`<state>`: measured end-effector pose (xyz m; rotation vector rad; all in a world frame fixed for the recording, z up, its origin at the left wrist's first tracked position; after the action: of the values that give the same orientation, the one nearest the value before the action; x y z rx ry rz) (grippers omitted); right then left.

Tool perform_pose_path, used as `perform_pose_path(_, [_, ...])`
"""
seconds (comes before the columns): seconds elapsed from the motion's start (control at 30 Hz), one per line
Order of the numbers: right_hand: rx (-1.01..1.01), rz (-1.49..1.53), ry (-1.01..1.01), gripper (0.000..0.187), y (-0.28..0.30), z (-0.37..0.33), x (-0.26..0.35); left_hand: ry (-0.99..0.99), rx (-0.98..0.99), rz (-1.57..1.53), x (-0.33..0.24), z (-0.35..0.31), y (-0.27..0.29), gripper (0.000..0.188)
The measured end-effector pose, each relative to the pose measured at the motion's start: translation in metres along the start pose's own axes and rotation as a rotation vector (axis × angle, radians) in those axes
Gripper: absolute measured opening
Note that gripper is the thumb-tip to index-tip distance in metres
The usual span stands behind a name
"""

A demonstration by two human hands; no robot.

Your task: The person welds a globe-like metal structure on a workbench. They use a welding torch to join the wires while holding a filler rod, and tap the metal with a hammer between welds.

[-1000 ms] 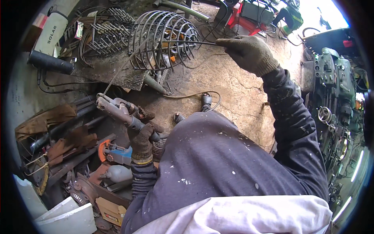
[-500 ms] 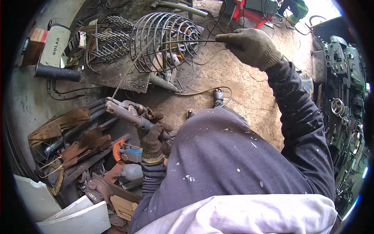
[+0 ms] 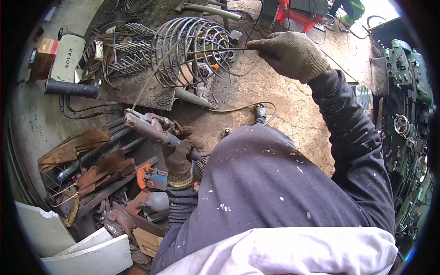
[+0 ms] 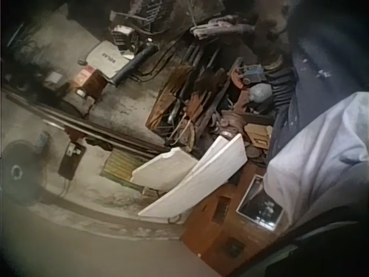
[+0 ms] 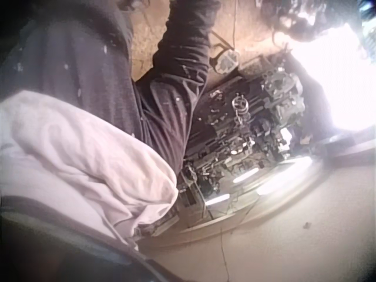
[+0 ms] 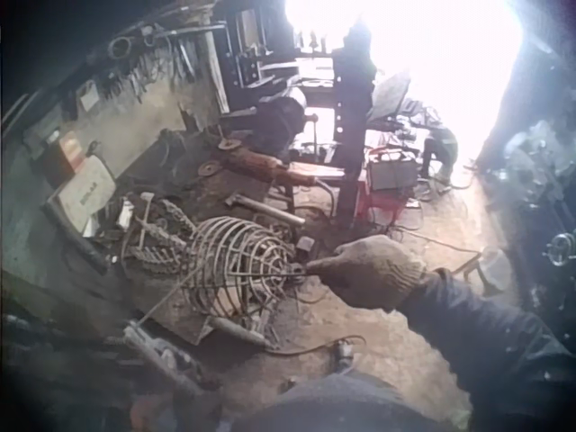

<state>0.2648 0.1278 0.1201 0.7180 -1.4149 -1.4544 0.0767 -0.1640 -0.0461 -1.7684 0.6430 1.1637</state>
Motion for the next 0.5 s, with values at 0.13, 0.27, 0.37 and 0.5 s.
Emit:
perform_pose_path(0.13, [-0.021,-0.024,0.014,0.028,0.002,0.000,0.003,0.005,-0.044,-0.042,-0.004,0.004,-0.003,0.040])
perform_pose_path(0.27, [-0.014,0.017,-0.009,0.028,0.003,-0.001,0.003,-0.028,-0.021,-0.059,-0.007,0.009,-0.014,0.046])
perform_pose_path(0.37, [0.036,-0.020,-0.049,0.029,0.000,0.002,0.005,-0.027,-0.066,-0.083,-0.011,0.009,-0.013,0.039])
perform_pose_path(0.5, [0.091,-0.013,-0.065,0.030,0.000,0.008,0.017,-0.038,-0.044,-0.104,-0.010,0.010,-0.014,0.041])
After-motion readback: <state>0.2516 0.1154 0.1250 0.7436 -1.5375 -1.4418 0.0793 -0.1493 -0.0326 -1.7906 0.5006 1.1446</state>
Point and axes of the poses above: each hand's wrist, its own z-axis towards the middle knuckle, its own y-axis out of the back of the hand, x = y × z, the point moved 10 cm from there along z, towards the middle knuckle, and after that the axes turned 7 degrees about x, right-handed, at the moved point
